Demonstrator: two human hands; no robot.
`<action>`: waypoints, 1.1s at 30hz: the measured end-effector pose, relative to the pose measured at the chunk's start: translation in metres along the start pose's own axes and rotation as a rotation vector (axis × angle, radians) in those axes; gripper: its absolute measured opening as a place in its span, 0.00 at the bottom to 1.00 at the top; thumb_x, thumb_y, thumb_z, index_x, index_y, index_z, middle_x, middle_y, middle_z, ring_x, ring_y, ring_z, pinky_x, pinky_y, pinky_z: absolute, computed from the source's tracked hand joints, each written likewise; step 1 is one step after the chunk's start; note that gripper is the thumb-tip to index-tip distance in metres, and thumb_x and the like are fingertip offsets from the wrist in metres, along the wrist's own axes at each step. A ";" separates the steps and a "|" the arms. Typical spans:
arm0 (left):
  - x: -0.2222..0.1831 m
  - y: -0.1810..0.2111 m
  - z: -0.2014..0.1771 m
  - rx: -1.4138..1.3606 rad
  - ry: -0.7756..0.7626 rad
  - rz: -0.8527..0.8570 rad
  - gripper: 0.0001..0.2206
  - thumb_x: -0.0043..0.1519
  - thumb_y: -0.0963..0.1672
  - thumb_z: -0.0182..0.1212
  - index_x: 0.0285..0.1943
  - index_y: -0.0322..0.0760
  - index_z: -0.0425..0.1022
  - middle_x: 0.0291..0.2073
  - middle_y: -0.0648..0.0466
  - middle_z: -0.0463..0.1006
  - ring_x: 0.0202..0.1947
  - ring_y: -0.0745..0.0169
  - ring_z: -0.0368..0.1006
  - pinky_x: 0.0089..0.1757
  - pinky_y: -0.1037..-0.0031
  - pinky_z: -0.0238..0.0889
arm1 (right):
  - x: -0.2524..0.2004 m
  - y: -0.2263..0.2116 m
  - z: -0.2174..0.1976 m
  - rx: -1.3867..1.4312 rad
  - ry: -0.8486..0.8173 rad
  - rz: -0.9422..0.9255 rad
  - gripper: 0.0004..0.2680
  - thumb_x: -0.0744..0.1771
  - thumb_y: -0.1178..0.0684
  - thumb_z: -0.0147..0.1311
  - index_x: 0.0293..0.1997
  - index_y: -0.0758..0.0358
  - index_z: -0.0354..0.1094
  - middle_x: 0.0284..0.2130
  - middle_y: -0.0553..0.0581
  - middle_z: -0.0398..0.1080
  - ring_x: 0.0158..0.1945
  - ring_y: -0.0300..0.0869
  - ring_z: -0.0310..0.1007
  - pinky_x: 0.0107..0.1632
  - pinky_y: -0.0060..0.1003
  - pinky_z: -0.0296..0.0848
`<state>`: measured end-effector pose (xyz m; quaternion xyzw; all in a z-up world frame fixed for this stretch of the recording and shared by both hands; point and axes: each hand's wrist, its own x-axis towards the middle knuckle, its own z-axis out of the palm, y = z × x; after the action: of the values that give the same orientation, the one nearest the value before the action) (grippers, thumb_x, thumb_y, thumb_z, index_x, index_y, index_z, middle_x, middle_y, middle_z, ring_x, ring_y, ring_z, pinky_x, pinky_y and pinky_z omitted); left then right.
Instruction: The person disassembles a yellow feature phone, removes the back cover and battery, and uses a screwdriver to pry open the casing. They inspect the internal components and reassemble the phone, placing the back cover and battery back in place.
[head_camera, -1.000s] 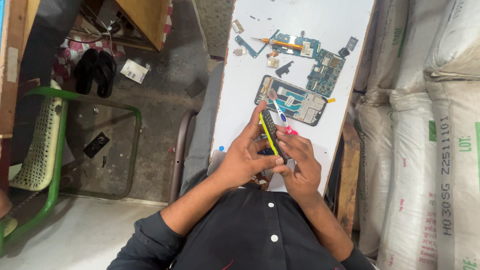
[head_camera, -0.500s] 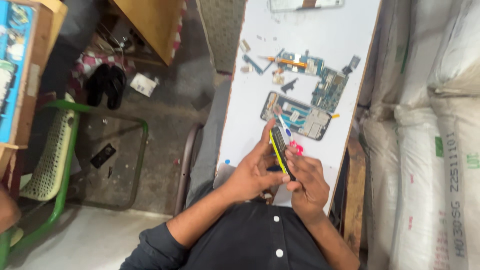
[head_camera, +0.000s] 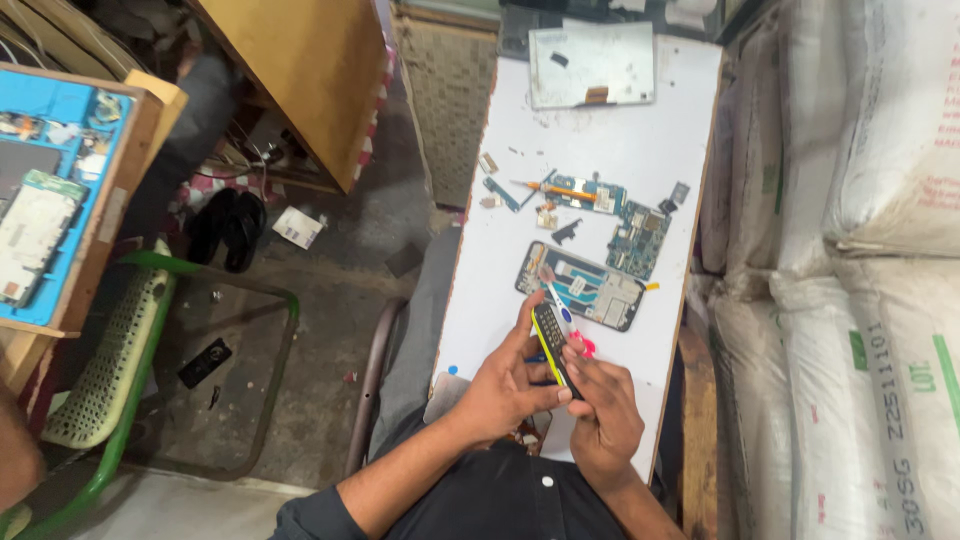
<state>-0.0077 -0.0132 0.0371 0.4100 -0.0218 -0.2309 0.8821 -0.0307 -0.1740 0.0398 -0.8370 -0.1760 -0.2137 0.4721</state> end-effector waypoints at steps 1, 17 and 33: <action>-0.001 0.001 0.001 -0.022 0.001 -0.014 0.52 0.57 0.31 0.62 0.85 0.54 0.31 0.62 0.45 0.65 0.57 0.61 0.70 0.53 0.73 0.69 | 0.001 -0.001 0.000 -0.004 -0.004 -0.014 0.13 0.70 0.47 0.52 0.53 0.68 0.72 0.52 0.61 0.76 0.53 0.49 0.75 0.57 0.40 0.74; -0.007 0.011 -0.007 -0.190 -0.016 -0.091 0.51 0.58 0.34 0.63 0.84 0.58 0.31 0.64 0.43 0.65 0.54 0.59 0.74 0.48 0.71 0.74 | -0.001 0.006 -0.006 0.149 -0.108 0.029 0.16 0.63 0.49 0.63 0.53 0.67 0.73 0.56 0.59 0.74 0.57 0.50 0.71 0.56 0.38 0.75; -0.003 -0.002 -0.016 -0.171 -0.205 -0.001 0.53 0.62 0.35 0.64 0.87 0.56 0.24 0.66 0.45 0.62 0.57 0.62 0.72 0.56 0.71 0.71 | -0.007 0.004 -0.004 0.055 0.030 -0.025 0.10 0.60 0.63 0.62 0.44 0.68 0.75 0.45 0.61 0.79 0.41 0.43 0.76 0.44 0.30 0.76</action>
<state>-0.0080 -0.0018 0.0256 0.3077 -0.0918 -0.2731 0.9068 -0.0354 -0.1803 0.0357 -0.8182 -0.1849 -0.2270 0.4949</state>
